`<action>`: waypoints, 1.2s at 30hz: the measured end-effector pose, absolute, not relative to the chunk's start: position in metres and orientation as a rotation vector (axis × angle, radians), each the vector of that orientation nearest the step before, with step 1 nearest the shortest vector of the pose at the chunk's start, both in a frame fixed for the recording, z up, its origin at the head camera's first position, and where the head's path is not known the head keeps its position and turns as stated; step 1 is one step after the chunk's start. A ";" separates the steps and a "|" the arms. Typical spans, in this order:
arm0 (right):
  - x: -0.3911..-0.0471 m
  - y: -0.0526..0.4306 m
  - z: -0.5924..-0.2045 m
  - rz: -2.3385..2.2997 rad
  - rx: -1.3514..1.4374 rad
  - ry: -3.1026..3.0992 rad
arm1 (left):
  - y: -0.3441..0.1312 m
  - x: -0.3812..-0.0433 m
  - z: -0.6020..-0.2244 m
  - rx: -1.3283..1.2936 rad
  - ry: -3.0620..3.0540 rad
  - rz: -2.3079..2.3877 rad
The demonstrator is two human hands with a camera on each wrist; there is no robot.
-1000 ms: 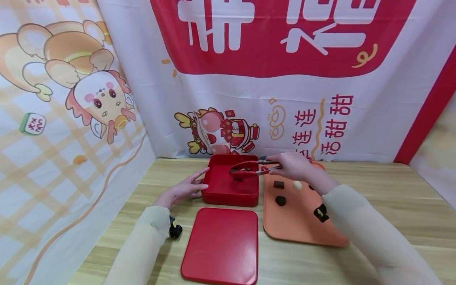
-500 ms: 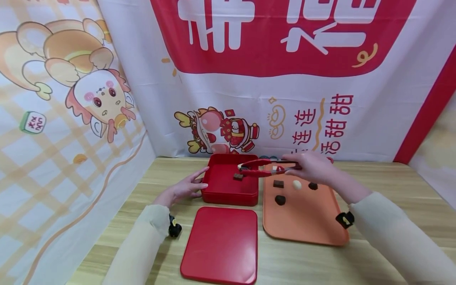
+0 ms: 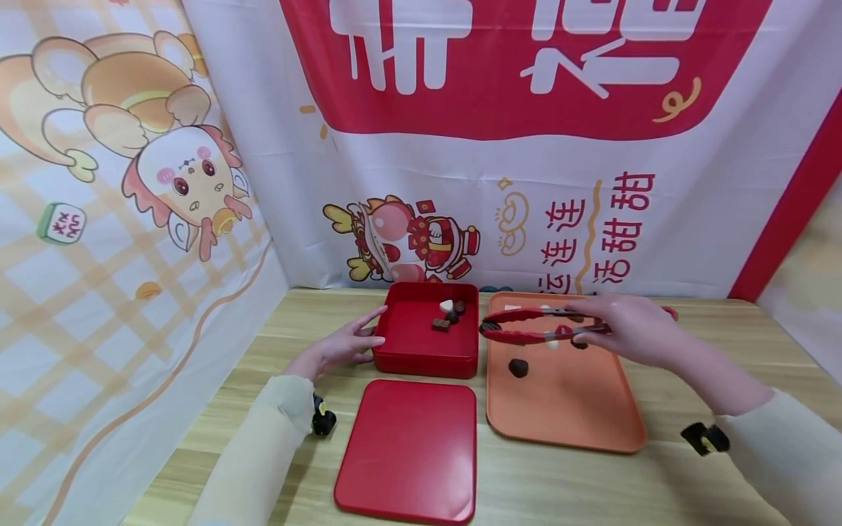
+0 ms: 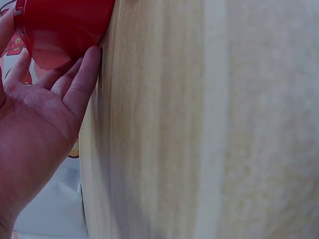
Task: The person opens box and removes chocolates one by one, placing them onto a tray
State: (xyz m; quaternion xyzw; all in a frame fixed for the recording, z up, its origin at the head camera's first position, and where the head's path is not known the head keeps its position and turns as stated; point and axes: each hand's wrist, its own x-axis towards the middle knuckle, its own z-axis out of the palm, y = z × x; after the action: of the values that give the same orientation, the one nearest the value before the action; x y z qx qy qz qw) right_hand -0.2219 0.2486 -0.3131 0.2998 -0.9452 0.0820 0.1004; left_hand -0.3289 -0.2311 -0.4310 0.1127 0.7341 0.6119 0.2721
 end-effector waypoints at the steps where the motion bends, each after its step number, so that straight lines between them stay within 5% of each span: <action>1: -0.220 0.252 -0.314 0.247 0.867 -2.814 | -0.231 -0.329 -0.431 0.305 1.975 1.648; 36: -0.185 0.334 -0.365 0.349 0.654 -3.005 | -0.229 -0.326 -0.431 0.328 1.979 1.665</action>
State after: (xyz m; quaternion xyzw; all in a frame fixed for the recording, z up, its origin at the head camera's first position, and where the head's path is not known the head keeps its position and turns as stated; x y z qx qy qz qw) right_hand -0.1848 0.3339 -0.3652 0.2114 -0.9706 0.1128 0.0232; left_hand -0.3264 -0.2293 -0.4313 0.1213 0.7321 0.6160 0.2644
